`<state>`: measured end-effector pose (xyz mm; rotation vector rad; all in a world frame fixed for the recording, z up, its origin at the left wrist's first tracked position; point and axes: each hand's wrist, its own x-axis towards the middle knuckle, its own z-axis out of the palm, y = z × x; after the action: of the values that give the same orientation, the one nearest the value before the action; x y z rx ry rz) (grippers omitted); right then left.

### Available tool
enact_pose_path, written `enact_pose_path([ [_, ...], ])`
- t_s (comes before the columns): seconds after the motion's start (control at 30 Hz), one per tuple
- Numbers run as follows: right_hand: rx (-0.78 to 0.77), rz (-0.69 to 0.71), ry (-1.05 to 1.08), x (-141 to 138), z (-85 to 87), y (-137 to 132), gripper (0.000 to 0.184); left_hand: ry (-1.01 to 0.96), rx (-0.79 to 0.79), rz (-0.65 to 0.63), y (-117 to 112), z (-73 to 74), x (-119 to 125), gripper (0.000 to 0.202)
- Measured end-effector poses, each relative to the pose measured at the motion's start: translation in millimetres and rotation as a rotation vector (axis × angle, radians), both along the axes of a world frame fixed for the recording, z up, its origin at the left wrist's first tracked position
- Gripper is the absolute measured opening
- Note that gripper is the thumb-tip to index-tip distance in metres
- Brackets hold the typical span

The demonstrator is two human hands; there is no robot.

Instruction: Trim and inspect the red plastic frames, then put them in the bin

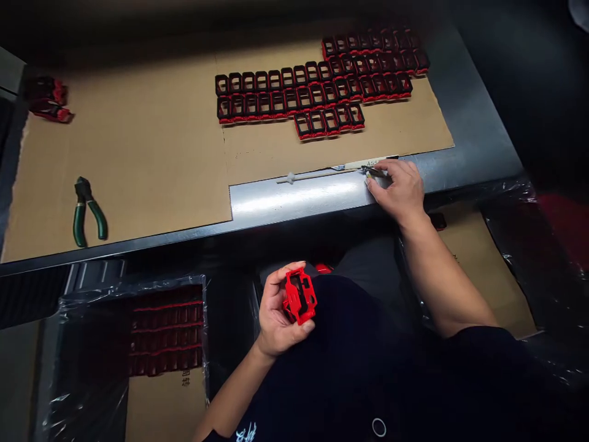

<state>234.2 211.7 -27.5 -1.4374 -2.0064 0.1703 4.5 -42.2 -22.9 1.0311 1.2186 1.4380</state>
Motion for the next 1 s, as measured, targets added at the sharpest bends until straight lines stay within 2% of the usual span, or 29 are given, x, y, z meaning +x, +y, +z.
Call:
enact_pose_path([
  [0.07,0.034,-0.044,0.096,-6,9.5,-22,0.021,0.02,0.063,0.001,2,1.1,-1,0.072],
  [0.13,-0.084,-0.055,0.265,-14,23.1,-60,0.016,0.026,0.118,-0.013,5,1.7,0,0.07],
  [0.17,-0.25,0.001,0.374,-19,30.3,-81,0.017,0.031,0.132,-0.024,7,1.8,0,0.069],
  [0.27,-0.934,0.379,0.662,-32,49.2,-137,0.022,0.055,0.157,-0.065,13,1.0,2,0.068],
  [0.33,-1.186,0.533,0.737,-38,57.4,-159,0.028,0.094,0.193,-0.094,16,-0.4,4,0.068],
  [0.37,-1.227,0.548,0.735,-40,60.2,-166,0.031,0.129,0.225,-0.107,18,-1.3,4,0.069],
  [0.5,-1.123,0.436,0.618,-45,67.7,-171,0.025,0.297,0.376,-0.13,19,-4.9,3,0.08],
  [0.57,-1.073,0.428,0.563,-46,70.2,-169,0.024,0.354,0.417,-0.127,18,-5.6,1,0.083],
  [0.83,-0.95,0.494,0.365,-48,79.4,-165,0.018,0.531,0.537,-0.1,18,-2.9,-2,0.082],
  [0.9,-0.963,0.556,0.344,-45,81.8,-162,0.021,0.54,0.52,-0.103,18,-3.5,-2,0.082],
  [1.0,-1.065,0.638,0.383,-36,79.2,-158,0.023,0.452,0.446,-0.107,15,-5.8,0,0.083],
])
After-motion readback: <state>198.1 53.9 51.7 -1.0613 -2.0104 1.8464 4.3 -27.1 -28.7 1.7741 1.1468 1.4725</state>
